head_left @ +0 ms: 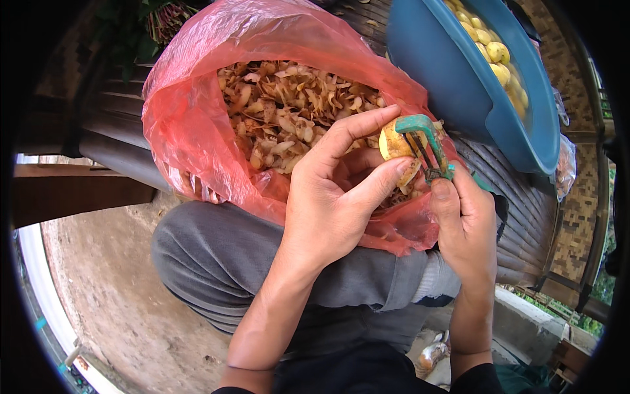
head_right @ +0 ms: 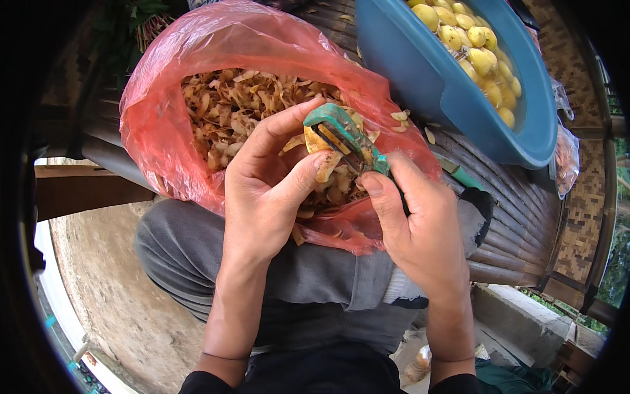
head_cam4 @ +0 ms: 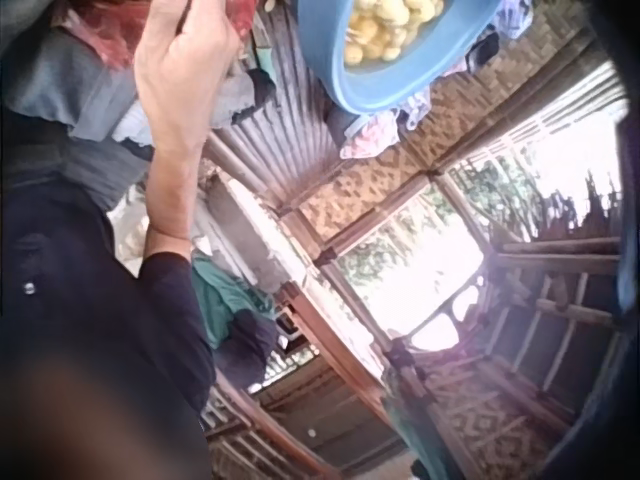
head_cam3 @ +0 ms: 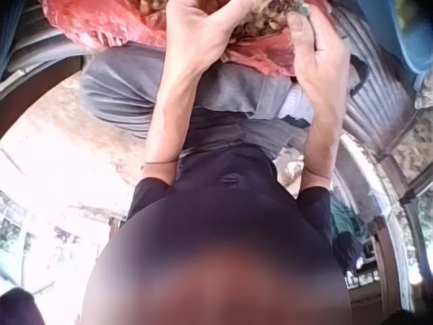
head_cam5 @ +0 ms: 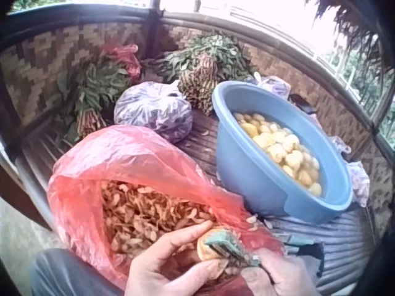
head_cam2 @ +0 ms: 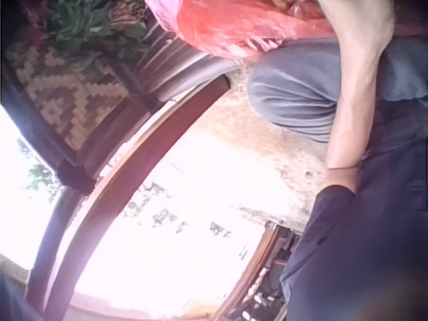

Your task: The person sits cross-legged and peels small potatoes one by one using a green peeler. Potato skins fall into a red plastic bag, and peeled potatoes are placed into a blue basin filled with water.

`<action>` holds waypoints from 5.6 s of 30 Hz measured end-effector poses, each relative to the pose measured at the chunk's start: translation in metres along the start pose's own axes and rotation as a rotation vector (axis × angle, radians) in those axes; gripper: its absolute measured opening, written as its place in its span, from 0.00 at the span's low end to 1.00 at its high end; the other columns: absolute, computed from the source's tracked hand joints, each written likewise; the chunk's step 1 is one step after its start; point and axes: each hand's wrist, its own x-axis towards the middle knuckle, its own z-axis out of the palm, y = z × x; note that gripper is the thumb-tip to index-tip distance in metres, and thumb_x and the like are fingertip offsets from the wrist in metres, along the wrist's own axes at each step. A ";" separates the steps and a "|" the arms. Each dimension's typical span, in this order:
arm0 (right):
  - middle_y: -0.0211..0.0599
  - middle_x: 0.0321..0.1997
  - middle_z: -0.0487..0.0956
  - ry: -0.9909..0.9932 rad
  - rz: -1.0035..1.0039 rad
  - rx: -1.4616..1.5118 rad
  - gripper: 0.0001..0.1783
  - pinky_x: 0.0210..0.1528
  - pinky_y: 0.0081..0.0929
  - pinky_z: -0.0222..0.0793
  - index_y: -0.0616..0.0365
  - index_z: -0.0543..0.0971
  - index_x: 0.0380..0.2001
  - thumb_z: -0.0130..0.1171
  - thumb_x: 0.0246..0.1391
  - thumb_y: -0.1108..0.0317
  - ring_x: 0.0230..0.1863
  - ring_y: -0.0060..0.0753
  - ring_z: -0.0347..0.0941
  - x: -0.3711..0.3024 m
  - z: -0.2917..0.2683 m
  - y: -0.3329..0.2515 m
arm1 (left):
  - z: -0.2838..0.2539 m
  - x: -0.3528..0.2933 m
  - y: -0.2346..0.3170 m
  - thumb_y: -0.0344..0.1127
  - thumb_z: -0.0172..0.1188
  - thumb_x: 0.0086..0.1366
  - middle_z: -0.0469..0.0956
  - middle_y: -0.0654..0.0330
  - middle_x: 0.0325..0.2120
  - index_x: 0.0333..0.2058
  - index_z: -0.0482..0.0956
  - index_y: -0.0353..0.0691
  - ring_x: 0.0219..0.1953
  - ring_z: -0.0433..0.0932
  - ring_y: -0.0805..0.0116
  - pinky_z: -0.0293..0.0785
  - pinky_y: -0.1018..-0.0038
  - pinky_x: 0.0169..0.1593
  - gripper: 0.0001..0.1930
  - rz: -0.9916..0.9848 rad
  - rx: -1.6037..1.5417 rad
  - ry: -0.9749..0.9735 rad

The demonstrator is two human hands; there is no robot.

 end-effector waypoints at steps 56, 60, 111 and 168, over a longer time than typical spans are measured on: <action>0.50 0.27 0.76 0.061 -0.081 -0.012 0.11 0.30 0.35 0.68 0.65 0.74 0.37 0.57 0.65 0.65 0.26 0.53 0.72 -0.004 0.005 0.000 | 0.006 -0.003 -0.003 0.20 0.63 0.63 0.75 0.55 0.50 0.56 0.69 0.32 0.52 0.77 0.69 0.75 0.74 0.57 0.23 0.059 0.010 0.057; 0.52 0.28 0.77 0.060 -0.112 -0.036 0.12 0.30 0.37 0.68 0.65 0.74 0.38 0.56 0.65 0.65 0.28 0.56 0.75 0.001 0.006 0.003 | 0.004 -0.003 -0.006 0.19 0.64 0.61 0.75 0.54 0.51 0.54 0.69 0.32 0.54 0.76 0.68 0.75 0.72 0.58 0.23 0.084 0.054 0.064; 0.52 0.25 0.76 0.081 -0.102 -0.122 0.12 0.27 0.42 0.64 0.64 0.73 0.34 0.60 0.62 0.65 0.25 0.56 0.72 0.005 0.009 -0.005 | -0.002 0.001 -0.019 0.13 0.58 0.59 0.66 0.44 0.59 0.49 0.63 0.37 0.60 0.72 0.58 0.74 0.64 0.61 0.22 0.259 0.277 0.010; 0.25 0.28 0.71 -0.154 0.353 1.623 0.21 0.14 0.11 0.47 0.59 0.72 0.46 0.49 0.69 0.50 0.14 0.08 0.50 -0.005 0.040 0.001 | 0.000 -0.004 0.005 0.30 0.64 0.61 0.74 0.48 0.53 0.60 0.68 0.31 0.57 0.75 0.56 0.68 0.67 0.60 0.29 0.185 0.484 -0.187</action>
